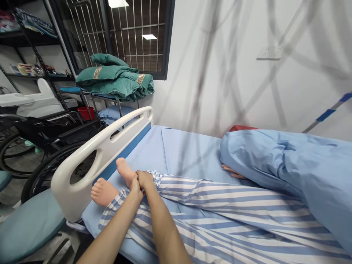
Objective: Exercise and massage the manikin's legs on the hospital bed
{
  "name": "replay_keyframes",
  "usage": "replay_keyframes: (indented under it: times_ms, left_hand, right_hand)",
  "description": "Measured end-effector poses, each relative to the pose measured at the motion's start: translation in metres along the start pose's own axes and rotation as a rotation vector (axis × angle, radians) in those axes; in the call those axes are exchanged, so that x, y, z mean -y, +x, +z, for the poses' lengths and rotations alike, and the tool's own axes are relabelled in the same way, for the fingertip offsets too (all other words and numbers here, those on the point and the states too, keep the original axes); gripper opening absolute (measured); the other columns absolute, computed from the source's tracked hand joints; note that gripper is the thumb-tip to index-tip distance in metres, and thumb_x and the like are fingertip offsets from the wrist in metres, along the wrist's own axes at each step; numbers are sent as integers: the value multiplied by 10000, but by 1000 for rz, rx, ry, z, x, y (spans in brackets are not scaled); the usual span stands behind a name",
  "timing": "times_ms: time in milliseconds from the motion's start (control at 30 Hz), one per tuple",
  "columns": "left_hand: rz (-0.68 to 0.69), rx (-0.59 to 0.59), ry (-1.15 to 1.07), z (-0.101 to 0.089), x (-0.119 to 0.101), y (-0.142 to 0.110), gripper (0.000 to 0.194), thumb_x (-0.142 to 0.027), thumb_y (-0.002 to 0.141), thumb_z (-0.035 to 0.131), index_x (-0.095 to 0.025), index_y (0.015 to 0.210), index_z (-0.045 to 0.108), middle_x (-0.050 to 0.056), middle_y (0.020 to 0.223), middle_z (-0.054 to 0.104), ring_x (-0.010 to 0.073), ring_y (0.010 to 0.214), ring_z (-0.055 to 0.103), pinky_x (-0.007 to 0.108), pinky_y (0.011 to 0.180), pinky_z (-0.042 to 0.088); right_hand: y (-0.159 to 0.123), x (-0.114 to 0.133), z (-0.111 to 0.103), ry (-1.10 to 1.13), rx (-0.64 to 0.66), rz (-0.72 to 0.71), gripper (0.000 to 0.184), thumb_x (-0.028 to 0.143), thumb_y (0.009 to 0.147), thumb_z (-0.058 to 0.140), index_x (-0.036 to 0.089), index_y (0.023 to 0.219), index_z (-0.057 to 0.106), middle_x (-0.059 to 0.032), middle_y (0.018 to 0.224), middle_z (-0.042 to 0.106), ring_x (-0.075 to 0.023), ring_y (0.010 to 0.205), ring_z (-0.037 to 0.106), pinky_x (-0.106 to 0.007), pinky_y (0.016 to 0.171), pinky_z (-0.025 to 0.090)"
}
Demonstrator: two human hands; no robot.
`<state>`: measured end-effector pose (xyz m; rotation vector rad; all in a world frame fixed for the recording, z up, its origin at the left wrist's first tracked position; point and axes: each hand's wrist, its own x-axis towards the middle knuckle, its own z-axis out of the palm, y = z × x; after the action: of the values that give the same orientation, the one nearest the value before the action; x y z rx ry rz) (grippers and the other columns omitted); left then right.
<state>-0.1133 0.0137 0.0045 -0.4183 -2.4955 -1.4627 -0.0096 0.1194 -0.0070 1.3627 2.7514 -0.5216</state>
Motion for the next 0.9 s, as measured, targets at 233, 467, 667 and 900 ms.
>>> replay_keyframes:
  times_ms: [233, 467, 667, 900]
  left_hand:
    - [-65, 35, 237, 17, 14, 3, 304, -315, 876, 183, -268, 777, 467, 115, 840, 553, 303, 1067, 495, 510, 810, 408]
    - [-188, 1, 34, 24, 25, 6, 301, -445, 851, 228, -270, 644, 358, 112, 820, 556, 324, 1187, 436, 540, 859, 432]
    - [-131, -28, 7, 23, 25, 3, 302, -390, 849, 240, -250, 582, 252, 99, 788, 529, 328, 1112, 461, 539, 844, 385]
    - [-73, 7, -33, 12, 13, 2, 296, -319, 869, 148, -221, 598, 218, 86, 748, 478, 320, 1036, 455, 503, 786, 324]
  right_hand:
    - [17, -8, -9, -30, 172, -28, 418, 252, 624, 624, 278, 1041, 625, -35, 1006, 689, -221, 903, 647, -272, 712, 459]
    - [23, -13, -9, -28, 183, -58, 356, 266, 621, 626, 284, 975, 656, -13, 939, 702, -213, 862, 648, -263, 713, 448]
    - [-7, -4, -2, -9, -22, -46, 320, 279, 822, 435, 270, 1097, 599, -36, 1046, 670, -196, 962, 609, -266, 783, 403]
    - [-27, 5, 8, 67, -220, 11, 312, 232, 894, 325, 243, 1042, 600, -35, 1043, 665, -172, 939, 607, -255, 776, 398]
